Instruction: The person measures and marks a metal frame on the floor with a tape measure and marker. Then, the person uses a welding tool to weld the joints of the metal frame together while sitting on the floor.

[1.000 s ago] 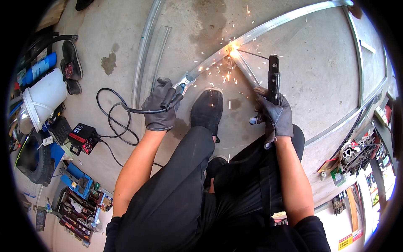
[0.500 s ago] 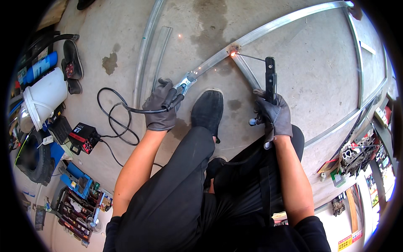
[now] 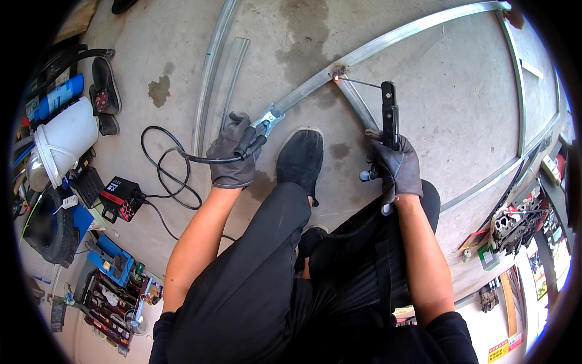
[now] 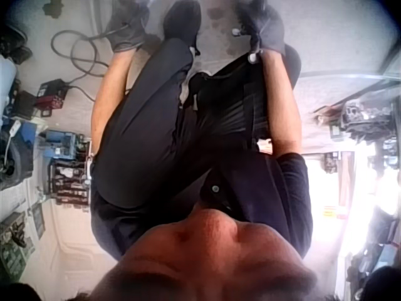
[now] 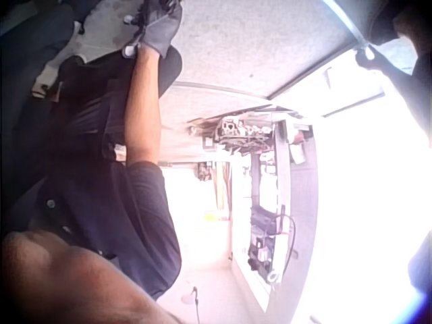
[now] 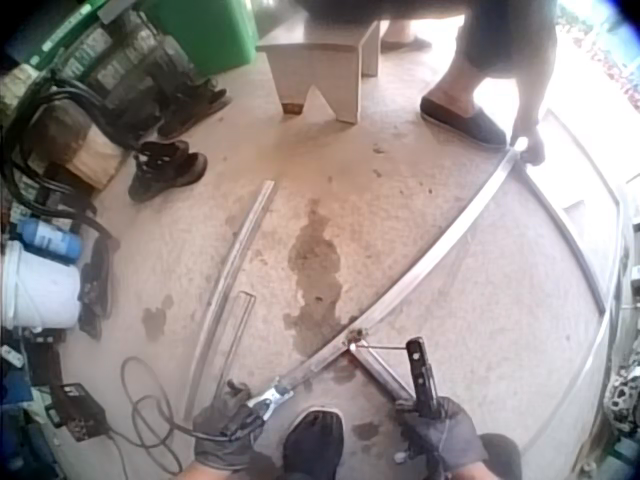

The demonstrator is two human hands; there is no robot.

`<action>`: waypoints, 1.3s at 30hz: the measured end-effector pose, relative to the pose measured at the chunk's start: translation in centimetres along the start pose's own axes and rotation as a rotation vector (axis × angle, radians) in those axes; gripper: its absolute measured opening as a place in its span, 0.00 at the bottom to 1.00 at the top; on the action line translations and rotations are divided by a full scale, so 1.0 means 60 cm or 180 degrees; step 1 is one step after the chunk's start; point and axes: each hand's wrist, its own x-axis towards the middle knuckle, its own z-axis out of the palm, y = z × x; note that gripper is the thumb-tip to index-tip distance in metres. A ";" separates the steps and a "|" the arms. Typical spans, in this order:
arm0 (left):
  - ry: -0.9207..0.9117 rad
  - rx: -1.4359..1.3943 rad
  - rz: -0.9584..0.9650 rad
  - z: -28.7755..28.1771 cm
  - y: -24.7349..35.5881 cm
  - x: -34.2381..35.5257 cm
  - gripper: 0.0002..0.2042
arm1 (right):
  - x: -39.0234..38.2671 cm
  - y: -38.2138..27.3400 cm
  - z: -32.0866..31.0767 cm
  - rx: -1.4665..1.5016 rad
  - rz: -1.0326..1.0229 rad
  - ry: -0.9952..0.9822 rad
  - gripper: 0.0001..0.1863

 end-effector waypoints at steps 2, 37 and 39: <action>-0.0045 -0.0032 0.0025 -0.001 0.000 0.000 0.17 | 0.002 0.002 -0.002 0.0051 -0.0030 -0.0031 0.11; -0.0243 0.0158 -0.0300 0.012 -0.001 0.004 0.13 | -0.001 -0.012 -0.007 0.0827 -0.0078 0.0091 0.12; -0.0300 0.0206 -0.0323 0.004 0.008 0.006 0.14 | -0.001 -0.013 -0.005 0.0798 -0.0036 0.0087 0.11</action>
